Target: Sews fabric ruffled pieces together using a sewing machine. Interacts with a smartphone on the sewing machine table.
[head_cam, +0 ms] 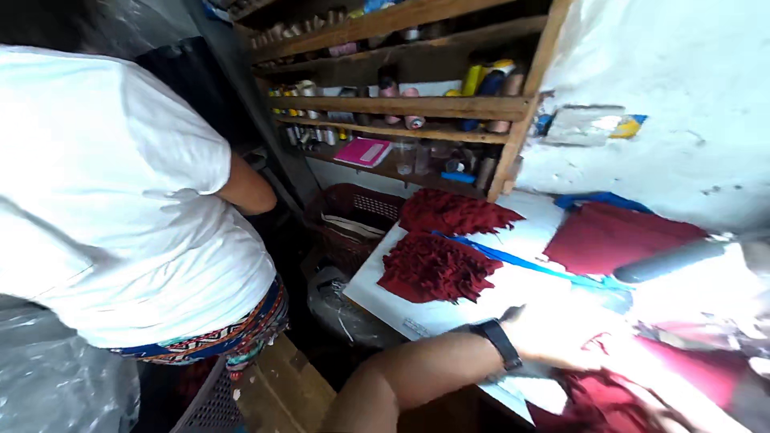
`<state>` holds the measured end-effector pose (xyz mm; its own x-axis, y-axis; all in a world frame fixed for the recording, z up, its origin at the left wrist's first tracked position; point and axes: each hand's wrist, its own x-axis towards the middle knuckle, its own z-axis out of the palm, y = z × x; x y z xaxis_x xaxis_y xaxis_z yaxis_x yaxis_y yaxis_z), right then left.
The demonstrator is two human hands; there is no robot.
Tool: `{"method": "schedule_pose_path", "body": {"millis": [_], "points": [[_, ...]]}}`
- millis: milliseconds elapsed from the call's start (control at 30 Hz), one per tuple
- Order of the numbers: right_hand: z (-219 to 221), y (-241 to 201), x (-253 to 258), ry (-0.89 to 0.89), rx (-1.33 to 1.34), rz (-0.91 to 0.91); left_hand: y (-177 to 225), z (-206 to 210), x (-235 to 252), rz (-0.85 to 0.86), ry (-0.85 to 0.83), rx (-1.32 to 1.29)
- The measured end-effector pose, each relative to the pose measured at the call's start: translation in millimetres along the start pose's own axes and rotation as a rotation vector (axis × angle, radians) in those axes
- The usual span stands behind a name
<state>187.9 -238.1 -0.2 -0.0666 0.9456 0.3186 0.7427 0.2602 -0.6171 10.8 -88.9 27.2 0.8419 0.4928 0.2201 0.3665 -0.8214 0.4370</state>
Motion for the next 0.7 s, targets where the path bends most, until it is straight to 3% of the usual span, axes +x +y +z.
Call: {"method": "schedule_pose_path", "body": {"millis": [167,300,400,600,700], "points": [[1,-7,-9,0.052,-0.163,0.014,-5,0,3,-0.096,-0.096,-0.009],[-23,-20,-46,-0.162,-0.150,0.186,-19,17,11,0.021,0.007,0.044],[-43,-39,-61,-0.305,-0.093,0.308,-25,26,14,0.009,0.009,0.079],[-33,-43,-31,0.002,-0.036,0.161,-27,22,14,0.001,0.012,0.052],[-14,-32,-9,-0.139,-0.004,0.080,-23,19,12,-0.032,-0.016,0.064]]}}
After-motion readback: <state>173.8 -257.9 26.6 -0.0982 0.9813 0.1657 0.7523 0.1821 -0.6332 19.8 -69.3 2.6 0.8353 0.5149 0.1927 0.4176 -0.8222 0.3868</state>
